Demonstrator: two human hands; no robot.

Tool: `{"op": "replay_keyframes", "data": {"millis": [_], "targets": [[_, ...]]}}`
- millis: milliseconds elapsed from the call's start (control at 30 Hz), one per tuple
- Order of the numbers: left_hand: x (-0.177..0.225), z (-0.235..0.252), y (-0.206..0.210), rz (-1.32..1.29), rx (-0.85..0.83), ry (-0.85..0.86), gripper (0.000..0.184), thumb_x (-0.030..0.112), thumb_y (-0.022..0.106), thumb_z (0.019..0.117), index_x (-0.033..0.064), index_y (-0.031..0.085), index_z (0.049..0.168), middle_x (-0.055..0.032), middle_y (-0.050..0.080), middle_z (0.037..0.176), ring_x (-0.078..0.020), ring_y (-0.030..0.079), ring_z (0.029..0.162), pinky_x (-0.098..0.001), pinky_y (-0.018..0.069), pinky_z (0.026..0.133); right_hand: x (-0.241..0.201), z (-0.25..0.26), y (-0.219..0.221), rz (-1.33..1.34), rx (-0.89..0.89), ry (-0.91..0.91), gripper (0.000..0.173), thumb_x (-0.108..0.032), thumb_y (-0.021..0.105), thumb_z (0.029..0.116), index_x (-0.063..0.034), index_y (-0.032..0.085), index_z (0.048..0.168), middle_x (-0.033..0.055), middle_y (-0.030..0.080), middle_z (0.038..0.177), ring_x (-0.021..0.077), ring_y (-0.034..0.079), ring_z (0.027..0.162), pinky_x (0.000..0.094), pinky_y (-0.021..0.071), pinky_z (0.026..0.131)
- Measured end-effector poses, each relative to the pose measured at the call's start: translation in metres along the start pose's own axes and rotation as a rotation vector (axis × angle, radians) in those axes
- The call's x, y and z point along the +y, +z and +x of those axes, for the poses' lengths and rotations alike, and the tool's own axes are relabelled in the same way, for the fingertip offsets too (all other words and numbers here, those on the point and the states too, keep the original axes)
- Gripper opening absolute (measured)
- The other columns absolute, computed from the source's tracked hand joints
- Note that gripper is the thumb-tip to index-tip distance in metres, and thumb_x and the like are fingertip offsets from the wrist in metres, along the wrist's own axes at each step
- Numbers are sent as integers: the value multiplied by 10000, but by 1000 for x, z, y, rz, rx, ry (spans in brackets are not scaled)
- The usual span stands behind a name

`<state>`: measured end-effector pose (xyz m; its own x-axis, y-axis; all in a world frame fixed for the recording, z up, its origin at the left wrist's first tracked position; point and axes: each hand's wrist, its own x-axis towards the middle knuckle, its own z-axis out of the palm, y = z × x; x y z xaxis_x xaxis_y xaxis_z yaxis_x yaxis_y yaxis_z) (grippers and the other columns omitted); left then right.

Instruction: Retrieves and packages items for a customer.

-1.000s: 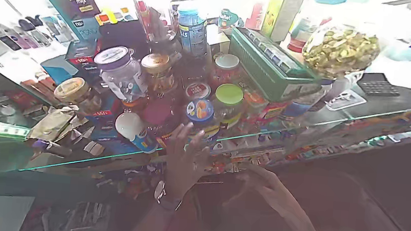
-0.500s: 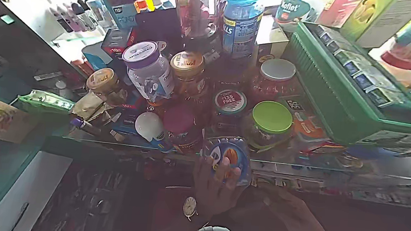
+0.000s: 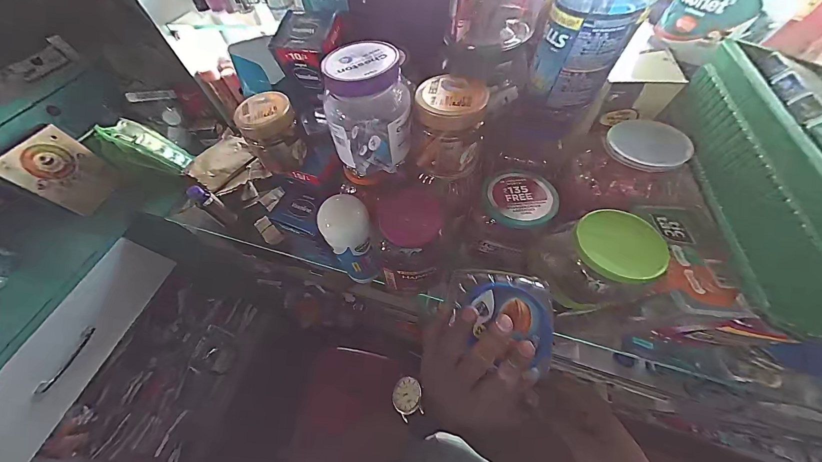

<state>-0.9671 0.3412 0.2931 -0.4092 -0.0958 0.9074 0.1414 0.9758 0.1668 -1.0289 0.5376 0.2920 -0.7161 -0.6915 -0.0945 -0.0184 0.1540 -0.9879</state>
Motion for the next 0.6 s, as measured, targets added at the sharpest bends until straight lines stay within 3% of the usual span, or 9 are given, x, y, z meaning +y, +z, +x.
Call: {"op": "replay_keyframes", "data": {"millis": [33, 133, 333, 400, 500, 533, 600], "targets": [[-2, 8, 3, -6, -20, 4, 555, 475, 738, 865, 241, 587, 1345, -11, 508, 1501, -287, 387, 1435, -525, 305, 1178, 11, 0, -3, -25, 2, -34, 304, -212, 664, 982, -132, 694, 1274, -33, 749, 1138, 72, 710, 1024, 264, 601, 907], [-15, 33, 10, 9, -107, 32, 597, 553, 685, 879, 209, 581, 1355, -97, 580, 1425, -346, 445, 1390, -540, 335, 1150, 17, 0, -3, -35, -27, -29, 349, -259, 646, 994, -120, 674, 1314, -3, 736, 1210, 121, 704, 1094, 314, 597, 953], [-29, 60, 24, 52, -249, 18, 626, 603, 671, 878, 175, 641, 1333, -172, 630, 1362, -438, 513, 1321, -600, 415, 1074, 16, -12, -3, -44, -62, 55, 357, -233, 636, 1006, -112, 653, 1341, 7, 728, 1220, 116, 700, 1095, 315, 593, 949], [-28, 63, 23, 12, -312, 17, 654, 578, 719, 850, 214, 609, 1382, -197, 575, 1431, -477, 462, 1361, -637, 391, 1089, 20, -22, -6, -56, -38, 67, 363, -240, 646, 1002, -107, 654, 1340, 13, 722, 1224, 117, 696, 1094, 331, 591, 955], [-28, 50, 10, 3, -311, 9, 678, 453, 745, 883, 417, 427, 1481, -176, 378, 1586, -444, 327, 1469, -646, 305, 1154, 22, -30, -8, -47, -50, 84, 370, -240, 638, 1009, -109, 646, 1355, 24, 709, 1252, 112, 685, 1116, 330, 580, 975], [-28, 39, 8, 19, -281, -7, 646, 412, 711, 919, 447, 391, 1478, -131, 324, 1620, -394, 267, 1510, -606, 267, 1189, 22, -31, -9, -28, -54, 87, 372, -233, 636, 1009, -106, 643, 1358, 30, 709, 1253, 114, 685, 1117, 333, 579, 977], [-30, 12, 11, 26, -240, -52, 522, 366, 655, 978, 412, 413, 1439, -55, 238, 1664, -336, 135, 1558, -544, 181, 1232, 26, -36, -12, 9, -59, 110, 396, -237, 634, 1011, -95, 625, 1381, 46, 704, 1263, 126, 684, 1127, 339, 574, 985]]}}
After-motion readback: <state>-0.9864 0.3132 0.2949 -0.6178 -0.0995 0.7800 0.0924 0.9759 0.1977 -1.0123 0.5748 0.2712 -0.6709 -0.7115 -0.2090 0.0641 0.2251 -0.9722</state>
